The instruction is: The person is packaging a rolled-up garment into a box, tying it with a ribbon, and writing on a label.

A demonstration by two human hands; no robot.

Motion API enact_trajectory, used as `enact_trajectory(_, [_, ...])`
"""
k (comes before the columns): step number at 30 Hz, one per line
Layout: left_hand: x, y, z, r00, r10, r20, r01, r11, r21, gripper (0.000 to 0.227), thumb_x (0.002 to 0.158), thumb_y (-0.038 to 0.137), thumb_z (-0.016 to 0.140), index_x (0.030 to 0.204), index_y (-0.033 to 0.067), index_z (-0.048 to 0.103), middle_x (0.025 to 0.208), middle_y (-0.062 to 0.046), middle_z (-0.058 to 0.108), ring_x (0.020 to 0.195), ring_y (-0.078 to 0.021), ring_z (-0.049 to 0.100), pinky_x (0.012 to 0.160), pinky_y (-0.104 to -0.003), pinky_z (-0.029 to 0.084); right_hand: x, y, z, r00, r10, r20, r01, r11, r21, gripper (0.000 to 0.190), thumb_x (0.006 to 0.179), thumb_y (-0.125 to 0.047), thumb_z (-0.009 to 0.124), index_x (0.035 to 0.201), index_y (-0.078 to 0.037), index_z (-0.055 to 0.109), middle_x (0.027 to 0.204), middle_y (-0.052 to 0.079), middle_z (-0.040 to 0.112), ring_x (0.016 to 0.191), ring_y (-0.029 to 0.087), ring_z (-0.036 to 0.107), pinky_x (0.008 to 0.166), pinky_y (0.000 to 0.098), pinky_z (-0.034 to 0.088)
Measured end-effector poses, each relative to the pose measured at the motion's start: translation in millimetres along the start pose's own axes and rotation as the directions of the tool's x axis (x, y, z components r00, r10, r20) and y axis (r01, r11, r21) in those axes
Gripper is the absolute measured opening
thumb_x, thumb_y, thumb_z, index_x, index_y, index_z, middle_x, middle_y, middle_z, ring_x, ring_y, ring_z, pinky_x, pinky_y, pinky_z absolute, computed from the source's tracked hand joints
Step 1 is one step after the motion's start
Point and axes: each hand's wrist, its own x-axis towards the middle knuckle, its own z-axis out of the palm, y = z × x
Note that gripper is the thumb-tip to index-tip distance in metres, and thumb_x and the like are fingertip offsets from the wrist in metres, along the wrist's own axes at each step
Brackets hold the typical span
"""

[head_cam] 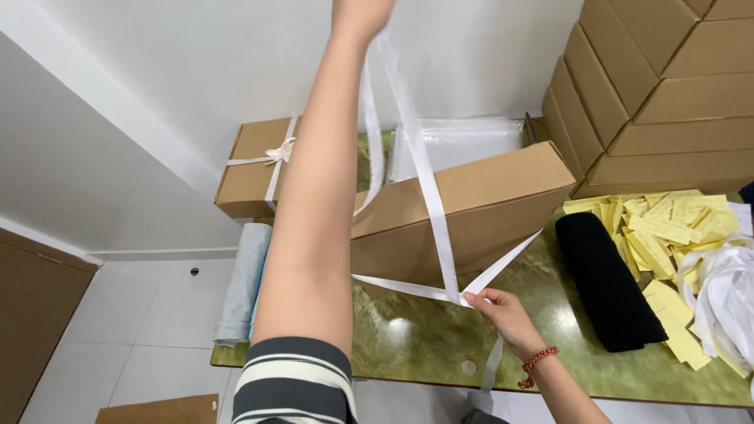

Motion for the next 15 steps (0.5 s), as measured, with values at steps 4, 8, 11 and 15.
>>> enact_trajectory(4, [-7,-53,84,0.992,-0.012,0.129,-0.013,0.981,0.191,0.051,0.092,0.054,0.078,0.129,0.0197,0.076,0.127,-0.004,0.078,0.114,-0.0288,0.072,0.1,-0.06,0.049,0,0,2,1.0,-0.007,0.002,0.007,1.0,-0.011,0.025,0.098,-0.019,0.079,0.087,0.004,0.078,0.062,0.0,0.047,0.052,0.009,0.033,0.048,0.0247,0.024])
enact_trajectory(8, [-65,-50,86,0.88,-0.148,0.451,0.092,0.985,0.144,0.045,0.1,0.051,0.068,0.118,0.0124,0.081,0.114,-0.011,0.081,0.099,-0.026,0.079,0.093,-0.045,0.062,6,2,2,1.0,-0.015,0.015,0.015,1.0,0.001,0.024,0.098,-0.017,0.079,0.085,0.003,0.076,0.059,0.0,0.047,0.048,0.008,0.034,0.044,0.0236,0.024])
enact_trajectory(11, [-120,0,22,0.786,-0.096,0.61,0.266,0.944,-0.195,0.052,0.106,0.037,0.062,0.066,0.0054,0.075,0.062,-0.003,0.073,0.05,-0.0108,0.066,0.058,-0.024,0.059,7,2,-2,0.998,-0.043,0.044,0.042,0.999,0.026,0.024,0.098,-0.018,0.078,0.084,0.001,0.073,0.064,0.0,0.048,0.054,0.009,0.036,0.05,0.024,0.027])
enact_trajectory(15, [-206,25,5,0.617,-0.018,0.787,0.135,0.987,-0.083,0.056,0.101,0.049,0.056,0.065,0.0115,0.076,0.058,-0.004,0.073,0.049,-0.0174,0.073,0.051,-0.032,0.059,0,-6,12,0.994,-0.102,-0.026,0.103,0.994,0.021,0.025,0.097,-0.018,0.081,0.082,0.0,0.072,0.053,-0.01,0.028,0.046,0.0,0.024,0.043,0.0198,0.018])
